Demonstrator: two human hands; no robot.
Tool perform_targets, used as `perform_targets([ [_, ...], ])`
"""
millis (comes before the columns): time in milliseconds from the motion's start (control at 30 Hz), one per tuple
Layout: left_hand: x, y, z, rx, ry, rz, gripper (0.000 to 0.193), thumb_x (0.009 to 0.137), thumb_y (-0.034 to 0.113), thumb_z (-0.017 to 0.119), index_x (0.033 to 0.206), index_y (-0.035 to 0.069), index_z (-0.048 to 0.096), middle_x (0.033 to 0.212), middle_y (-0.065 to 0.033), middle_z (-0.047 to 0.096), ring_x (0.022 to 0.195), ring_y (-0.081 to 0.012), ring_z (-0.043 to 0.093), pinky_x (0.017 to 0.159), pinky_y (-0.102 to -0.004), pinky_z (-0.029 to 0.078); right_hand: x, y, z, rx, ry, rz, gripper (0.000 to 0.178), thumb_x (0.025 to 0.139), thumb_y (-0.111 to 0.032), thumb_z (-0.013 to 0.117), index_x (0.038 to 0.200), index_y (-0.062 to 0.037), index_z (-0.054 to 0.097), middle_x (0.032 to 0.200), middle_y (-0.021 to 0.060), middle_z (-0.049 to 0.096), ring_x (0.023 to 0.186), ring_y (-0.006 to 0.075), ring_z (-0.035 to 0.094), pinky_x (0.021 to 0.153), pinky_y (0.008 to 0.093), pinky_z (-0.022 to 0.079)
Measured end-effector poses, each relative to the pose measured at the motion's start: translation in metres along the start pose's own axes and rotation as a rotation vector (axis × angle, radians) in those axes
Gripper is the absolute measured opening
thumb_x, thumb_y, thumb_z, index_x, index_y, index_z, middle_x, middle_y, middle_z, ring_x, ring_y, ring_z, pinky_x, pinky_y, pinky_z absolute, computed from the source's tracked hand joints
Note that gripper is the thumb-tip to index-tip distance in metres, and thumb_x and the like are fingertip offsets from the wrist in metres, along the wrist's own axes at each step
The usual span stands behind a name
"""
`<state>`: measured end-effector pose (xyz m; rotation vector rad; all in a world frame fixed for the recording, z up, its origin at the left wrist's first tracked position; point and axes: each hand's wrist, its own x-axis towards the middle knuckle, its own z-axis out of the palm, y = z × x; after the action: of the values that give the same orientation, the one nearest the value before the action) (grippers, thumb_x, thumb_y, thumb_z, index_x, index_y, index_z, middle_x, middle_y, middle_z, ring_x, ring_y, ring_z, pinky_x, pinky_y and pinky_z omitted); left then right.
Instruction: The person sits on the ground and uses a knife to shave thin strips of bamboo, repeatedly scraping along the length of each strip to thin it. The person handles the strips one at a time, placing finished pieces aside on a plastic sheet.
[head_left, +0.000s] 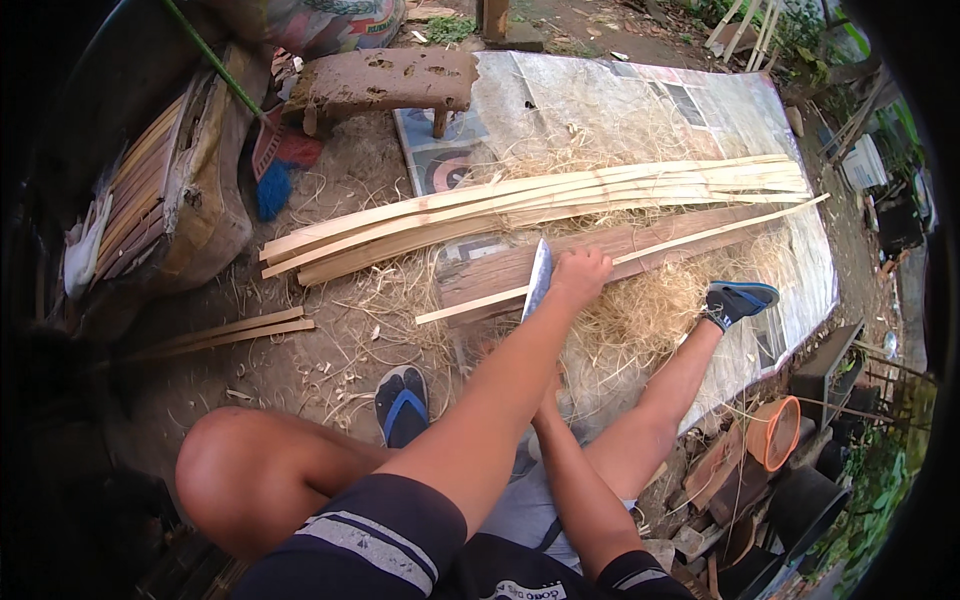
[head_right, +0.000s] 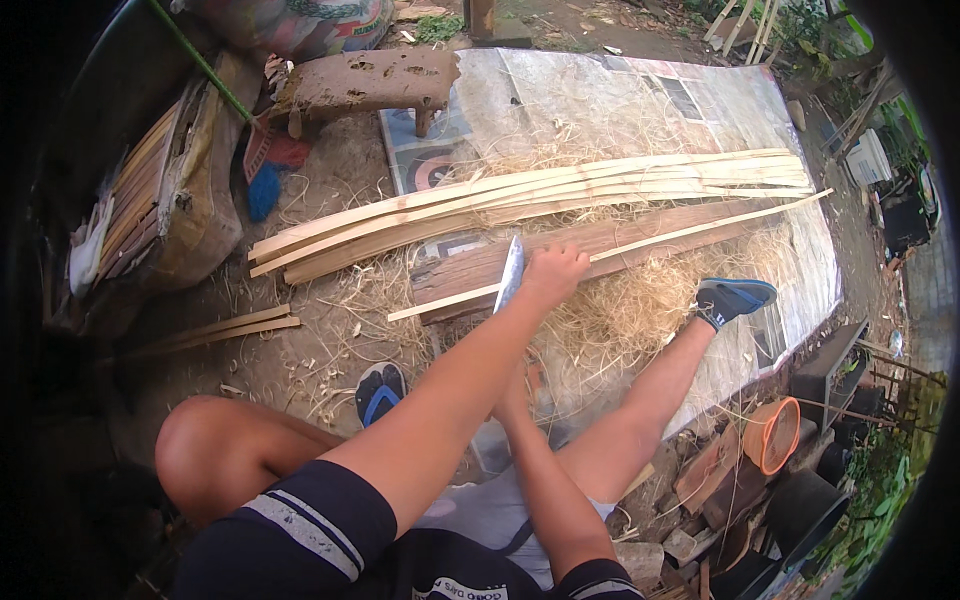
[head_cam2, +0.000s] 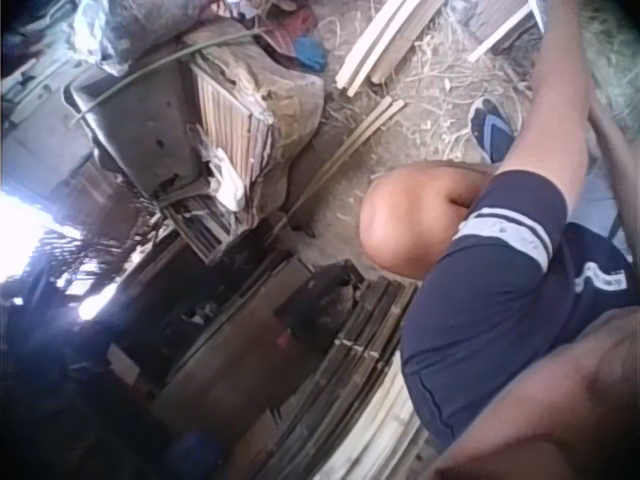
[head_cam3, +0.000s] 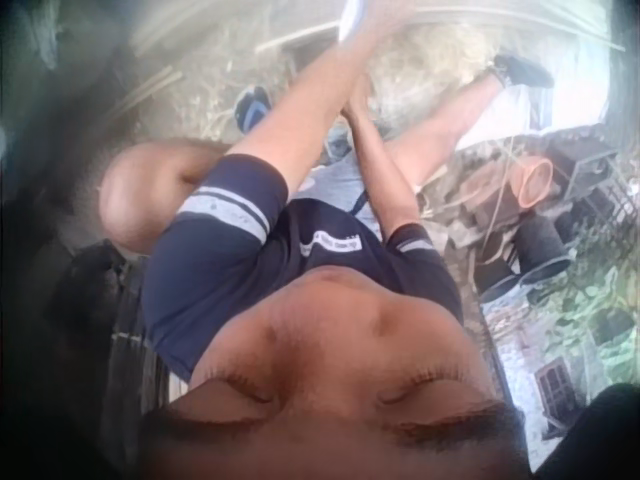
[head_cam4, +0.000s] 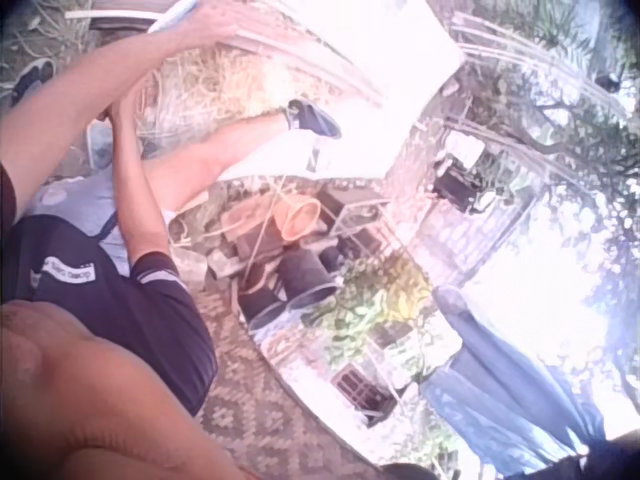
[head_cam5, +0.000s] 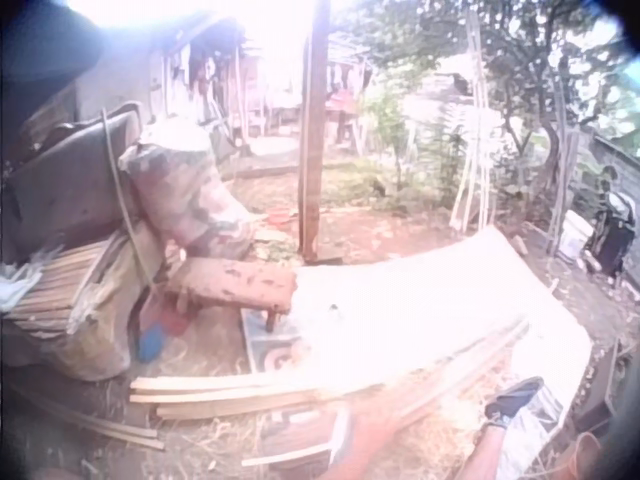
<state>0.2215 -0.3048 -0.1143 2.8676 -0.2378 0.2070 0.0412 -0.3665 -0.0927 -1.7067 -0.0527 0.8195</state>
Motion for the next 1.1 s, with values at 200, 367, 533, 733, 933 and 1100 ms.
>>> perform_targets([
  [200,0.004,-0.005,-0.007,-0.071,-0.038,0.006,0.016,0.086,0.015,0.068,0.101,0.011,0.064,0.102,-0.0069,0.066,0.098,-0.0271,0.070,0.075,-0.0413,0.061,-0.041,0.076,0.074,-0.037,-0.228,-0.031,0.074,0.087,-0.031,0.080,0.146,-0.0030,0.045,0.147,0.0150,0.045,0.135,0.0282,0.044,0.114,0.0439,0.035],
  [367,0.006,-0.018,-0.006,-0.175,0.040,0.017,0.014,0.097,0.021,0.059,0.095,0.009,0.067,0.094,-0.0084,0.071,0.089,-0.0269,0.073,0.072,-0.0408,0.061,0.010,0.034,0.005,-0.332,-0.268,0.020,0.073,0.091,-0.029,0.076,0.150,-0.0030,0.042,0.152,0.0146,0.043,0.139,0.0288,0.043,0.116,0.0443,0.035],
  [533,0.023,-0.027,-0.013,-0.208,-0.197,-0.038,0.038,0.107,0.034,0.045,0.094,0.008,0.069,0.092,-0.0115,0.075,0.087,-0.0290,0.074,0.075,-0.0436,0.060,0.023,0.037,0.018,-0.004,-0.196,0.057,0.072,0.095,-0.027,0.073,0.155,-0.0029,0.039,0.157,0.0142,0.042,0.143,0.0293,0.042,0.118,0.0446,0.035],
  [733,0.021,-0.023,-0.036,-0.265,-0.245,-0.042,0.038,0.105,0.039,0.049,0.098,0.009,0.070,0.097,-0.0116,0.076,0.092,-0.0302,0.073,0.080,-0.0438,0.060,-0.023,0.119,0.090,-0.597,-0.396,-0.294,0.063,0.097,-0.032,0.072,0.147,-0.0023,0.047,0.133,0.0111,0.054,0.122,0.0218,0.052,0.103,0.0370,0.043],
  [933,0.012,-0.027,-0.029,-0.247,-0.148,-0.024,0.048,0.099,0.056,0.057,0.101,0.009,0.066,0.089,-0.0115,0.075,0.087,-0.0320,0.073,0.080,-0.0449,0.057,0.016,0.099,0.044,0.378,-0.272,-0.024,0.036,0.103,-0.023,0.065,0.131,-0.0015,0.058,0.114,0.0084,0.062,0.110,0.0193,0.058,0.098,0.0378,0.046],
  [1100,0.011,-0.032,-0.031,-0.227,-0.221,-0.045,0.050,0.098,0.057,0.058,0.106,0.008,0.063,0.091,-0.0116,0.074,0.090,-0.0296,0.073,0.080,-0.0443,0.057,-0.010,0.006,0.063,-0.083,-0.096,-0.231,0.046,0.102,-0.035,0.064,0.130,0.0005,0.056,0.115,0.0123,0.060,0.108,0.0243,0.058,0.099,0.0407,0.046],
])
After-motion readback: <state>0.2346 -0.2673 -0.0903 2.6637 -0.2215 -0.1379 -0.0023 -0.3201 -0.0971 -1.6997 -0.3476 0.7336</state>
